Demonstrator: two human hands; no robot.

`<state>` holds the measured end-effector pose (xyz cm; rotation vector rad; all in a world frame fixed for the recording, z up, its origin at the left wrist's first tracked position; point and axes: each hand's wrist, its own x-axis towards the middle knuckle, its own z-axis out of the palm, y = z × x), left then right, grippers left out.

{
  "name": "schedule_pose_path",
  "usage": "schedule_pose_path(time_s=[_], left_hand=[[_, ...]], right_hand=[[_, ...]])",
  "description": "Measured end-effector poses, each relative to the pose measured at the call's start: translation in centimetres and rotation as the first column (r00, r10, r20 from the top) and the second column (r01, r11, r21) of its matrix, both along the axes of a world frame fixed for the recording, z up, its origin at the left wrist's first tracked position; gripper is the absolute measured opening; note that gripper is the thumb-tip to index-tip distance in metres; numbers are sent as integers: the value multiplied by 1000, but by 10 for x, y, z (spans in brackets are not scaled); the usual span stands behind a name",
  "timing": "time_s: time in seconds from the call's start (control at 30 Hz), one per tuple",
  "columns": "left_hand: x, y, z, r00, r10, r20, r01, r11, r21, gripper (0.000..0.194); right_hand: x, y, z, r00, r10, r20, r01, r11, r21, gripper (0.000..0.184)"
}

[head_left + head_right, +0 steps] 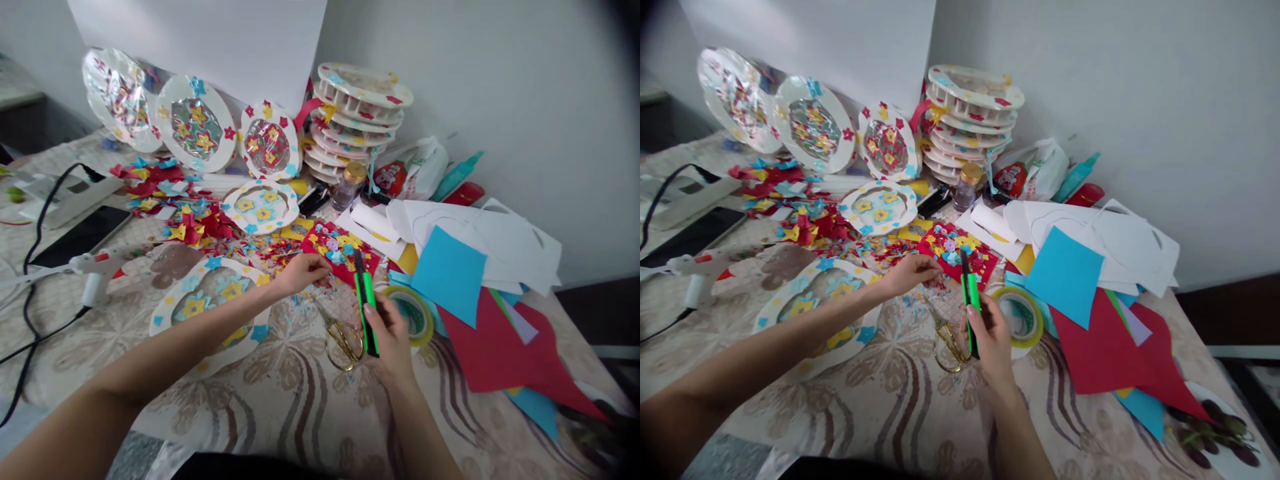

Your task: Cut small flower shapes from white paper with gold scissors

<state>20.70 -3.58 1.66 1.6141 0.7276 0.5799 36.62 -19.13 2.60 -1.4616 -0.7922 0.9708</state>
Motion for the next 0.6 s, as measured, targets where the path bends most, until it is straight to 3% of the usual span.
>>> schedule_pose_path(time_s=[0.1,0.17,0.23,0.4,0.6], left_hand=[[-16,5,8,978,92,-186,-33,953,300,12],[-21,4,11,949,114,-293,41,879,475,12],[-18,-2,12,923,119,-366,118,817,564,13],[8,-23,6,812,235,-535,220,725,652,37],[10,-16,2,748,201,-632,283,765,578,19]], right_hand=[[5,0,6,990,-139,-8,138,981,135,26],[7,1,7,984,-179,-7,176,964,198,22],[7,1,7,984,-180,3,175,962,208,20],[5,1,7,988,-154,3,152,976,157,22],[6,0,9,987,-159,-24,161,970,184,19]])
